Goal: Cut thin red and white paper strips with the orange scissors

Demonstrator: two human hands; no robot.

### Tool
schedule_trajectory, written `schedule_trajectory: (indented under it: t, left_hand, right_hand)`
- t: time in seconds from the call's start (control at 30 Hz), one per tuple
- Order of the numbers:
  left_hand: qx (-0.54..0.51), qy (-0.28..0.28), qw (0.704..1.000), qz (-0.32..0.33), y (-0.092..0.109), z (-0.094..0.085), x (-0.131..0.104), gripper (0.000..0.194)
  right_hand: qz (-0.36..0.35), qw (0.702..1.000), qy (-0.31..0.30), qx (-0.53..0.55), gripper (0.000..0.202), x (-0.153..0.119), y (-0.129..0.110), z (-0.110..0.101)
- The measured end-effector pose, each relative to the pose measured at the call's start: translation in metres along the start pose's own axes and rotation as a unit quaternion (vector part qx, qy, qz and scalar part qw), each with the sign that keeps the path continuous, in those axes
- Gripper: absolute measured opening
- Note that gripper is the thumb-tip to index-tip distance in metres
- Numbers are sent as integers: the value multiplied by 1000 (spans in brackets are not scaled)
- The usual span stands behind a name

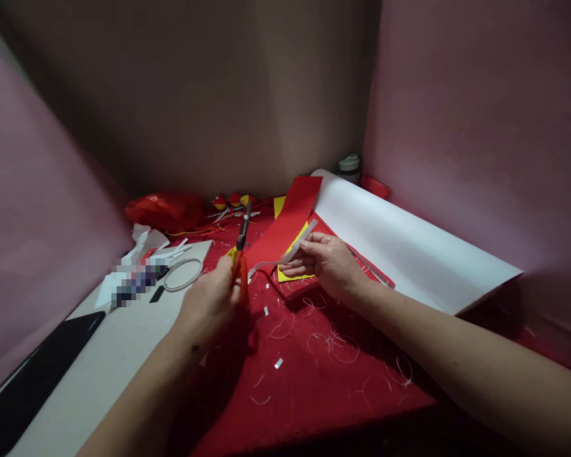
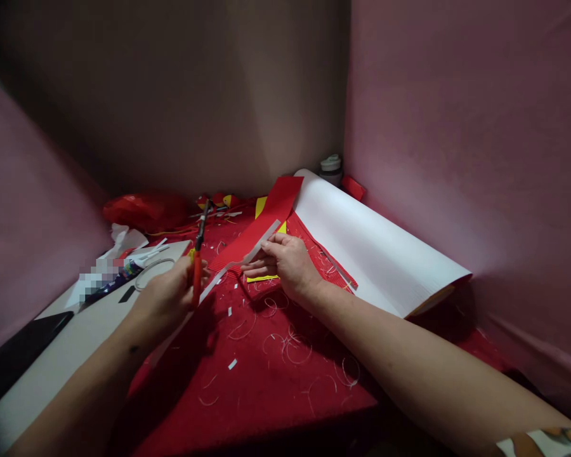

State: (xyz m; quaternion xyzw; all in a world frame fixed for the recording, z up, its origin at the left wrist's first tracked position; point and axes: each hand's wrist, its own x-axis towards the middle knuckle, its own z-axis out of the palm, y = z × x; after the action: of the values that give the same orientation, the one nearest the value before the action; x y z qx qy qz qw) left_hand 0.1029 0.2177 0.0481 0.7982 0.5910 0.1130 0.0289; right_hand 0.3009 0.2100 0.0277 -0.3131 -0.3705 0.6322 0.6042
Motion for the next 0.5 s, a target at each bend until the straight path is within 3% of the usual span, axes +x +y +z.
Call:
schedule_trajectory:
  t: [0.1,0.17,0.33,0.5]
  left_hand:
    - [-227,21,973,39,4,3,1,24]
    - [-321,11,946,47,11,6,1,29]
    - [-413,-25,909,47,24,11,1,33]
    - [-461,-60,885,0,25,13,2,33]
  right_hand:
    - [2,1000,-5,-12,10,-1,0,1]
    - [0,1000,-13,-17,9,-2,1,2]
    - [-5,999,-34,-33,9,-4,4,1]
    - [-22,998,-20,-50,7,-5,5,2]
